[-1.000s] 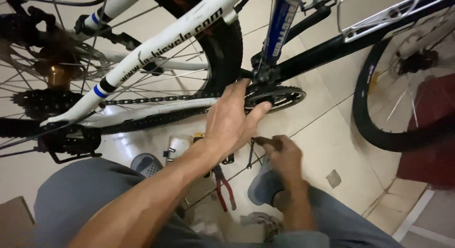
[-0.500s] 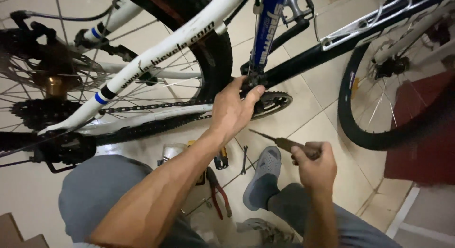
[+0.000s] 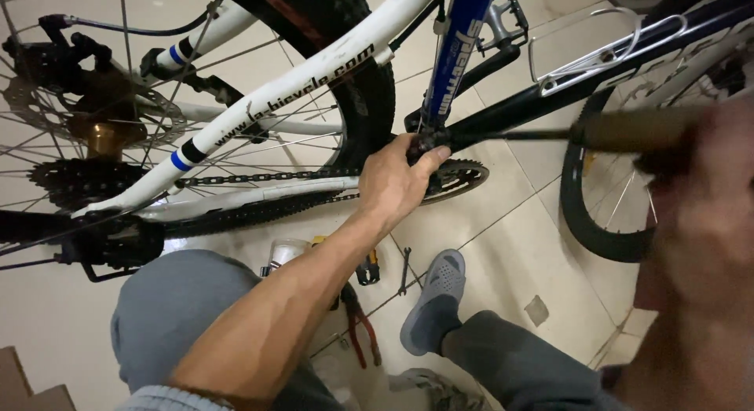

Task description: The person uses a screwdriver and a power drill to remove the crank arm and chainring from a bicycle. They then use a wrench to tighten the bottom bracket bolts.

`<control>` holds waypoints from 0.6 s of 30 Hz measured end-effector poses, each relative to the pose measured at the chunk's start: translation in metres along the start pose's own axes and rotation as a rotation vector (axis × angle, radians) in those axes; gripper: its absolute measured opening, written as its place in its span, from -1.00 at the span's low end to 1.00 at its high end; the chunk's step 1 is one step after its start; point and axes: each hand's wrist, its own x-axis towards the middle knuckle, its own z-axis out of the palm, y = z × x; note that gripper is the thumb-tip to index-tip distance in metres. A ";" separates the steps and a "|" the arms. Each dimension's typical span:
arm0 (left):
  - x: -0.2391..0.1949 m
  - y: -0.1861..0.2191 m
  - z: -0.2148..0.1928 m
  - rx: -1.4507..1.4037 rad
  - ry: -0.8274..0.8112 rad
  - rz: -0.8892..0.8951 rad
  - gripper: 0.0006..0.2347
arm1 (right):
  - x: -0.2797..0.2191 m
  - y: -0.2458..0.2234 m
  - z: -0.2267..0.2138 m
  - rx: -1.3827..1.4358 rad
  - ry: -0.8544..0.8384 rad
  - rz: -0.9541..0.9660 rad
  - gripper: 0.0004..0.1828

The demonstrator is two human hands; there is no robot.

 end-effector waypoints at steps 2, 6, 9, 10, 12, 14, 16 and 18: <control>-0.001 0.003 -0.003 0.008 0.002 -0.002 -0.45 | 0.021 0.015 0.012 0.531 -0.155 0.026 -0.52; -0.001 0.005 -0.005 0.020 -0.036 -0.026 -0.45 | 0.049 -0.002 -0.006 0.544 -0.104 0.042 -0.50; 0.000 0.005 -0.007 0.027 -0.044 -0.019 -0.48 | 0.082 -0.060 -0.052 0.651 -0.127 0.313 -0.55; 0.001 0.006 -0.008 0.035 -0.054 -0.026 -0.48 | 0.095 -0.083 -0.067 0.972 -0.177 0.641 -0.47; 0.000 0.007 -0.010 0.031 -0.062 -0.026 -0.48 | 0.080 -0.037 -0.034 0.740 -0.176 0.312 -0.60; 0.000 0.008 -0.011 0.027 -0.070 -0.027 -0.48 | 0.076 -0.024 -0.019 0.516 -0.188 -0.012 -0.57; 0.000 0.008 -0.012 0.040 -0.081 -0.021 -0.46 | 0.083 -0.043 -0.024 0.781 -0.146 0.147 -0.54; 0.002 0.005 -0.010 0.038 -0.072 -0.017 -0.46 | 0.084 -0.051 -0.031 0.764 -0.141 0.174 -0.61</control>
